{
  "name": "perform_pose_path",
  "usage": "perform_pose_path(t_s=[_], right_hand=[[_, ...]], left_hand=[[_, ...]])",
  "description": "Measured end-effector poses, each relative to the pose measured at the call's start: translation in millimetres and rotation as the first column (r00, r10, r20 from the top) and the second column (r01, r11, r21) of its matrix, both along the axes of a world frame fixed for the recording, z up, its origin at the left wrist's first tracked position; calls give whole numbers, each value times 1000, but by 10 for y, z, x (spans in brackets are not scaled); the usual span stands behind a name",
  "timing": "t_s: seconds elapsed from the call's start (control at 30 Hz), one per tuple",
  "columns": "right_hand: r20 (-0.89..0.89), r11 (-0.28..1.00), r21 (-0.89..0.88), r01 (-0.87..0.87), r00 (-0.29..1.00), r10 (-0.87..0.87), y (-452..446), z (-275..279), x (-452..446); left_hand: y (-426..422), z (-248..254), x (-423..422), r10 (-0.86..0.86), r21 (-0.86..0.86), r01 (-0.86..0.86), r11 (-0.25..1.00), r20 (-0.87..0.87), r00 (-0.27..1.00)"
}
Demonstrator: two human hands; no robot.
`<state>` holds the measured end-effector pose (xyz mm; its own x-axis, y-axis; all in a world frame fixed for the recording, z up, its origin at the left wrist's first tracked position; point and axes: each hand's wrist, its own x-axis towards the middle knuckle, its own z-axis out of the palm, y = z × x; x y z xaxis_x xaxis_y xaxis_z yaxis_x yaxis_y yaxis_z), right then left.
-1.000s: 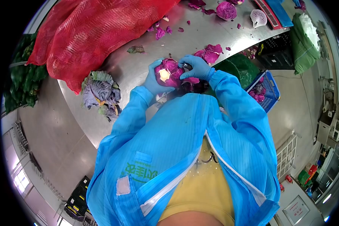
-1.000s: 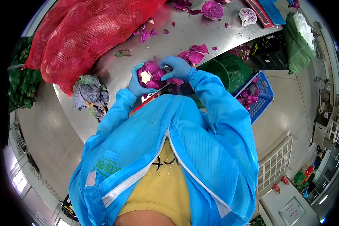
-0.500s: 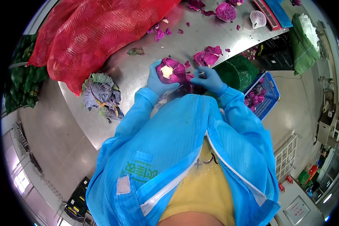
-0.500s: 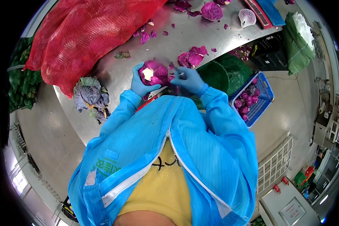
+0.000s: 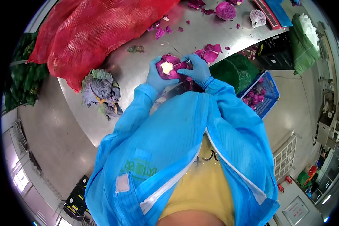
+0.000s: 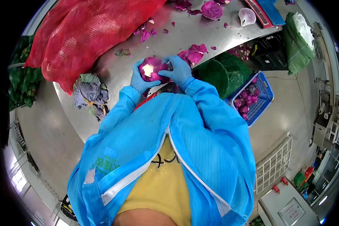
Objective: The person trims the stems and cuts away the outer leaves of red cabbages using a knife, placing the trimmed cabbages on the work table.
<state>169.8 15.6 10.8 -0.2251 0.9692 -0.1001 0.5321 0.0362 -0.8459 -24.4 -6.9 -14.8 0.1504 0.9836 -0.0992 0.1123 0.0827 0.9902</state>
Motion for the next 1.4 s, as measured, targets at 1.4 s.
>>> perform_pose_path(t_s=[1.4], right_hand=[[-505, 912, -408, 27, 826, -250, -267, -547, -296]], left_hand=[[-14, -248, -55, 609, -240, -585, 775, 36, 792]])
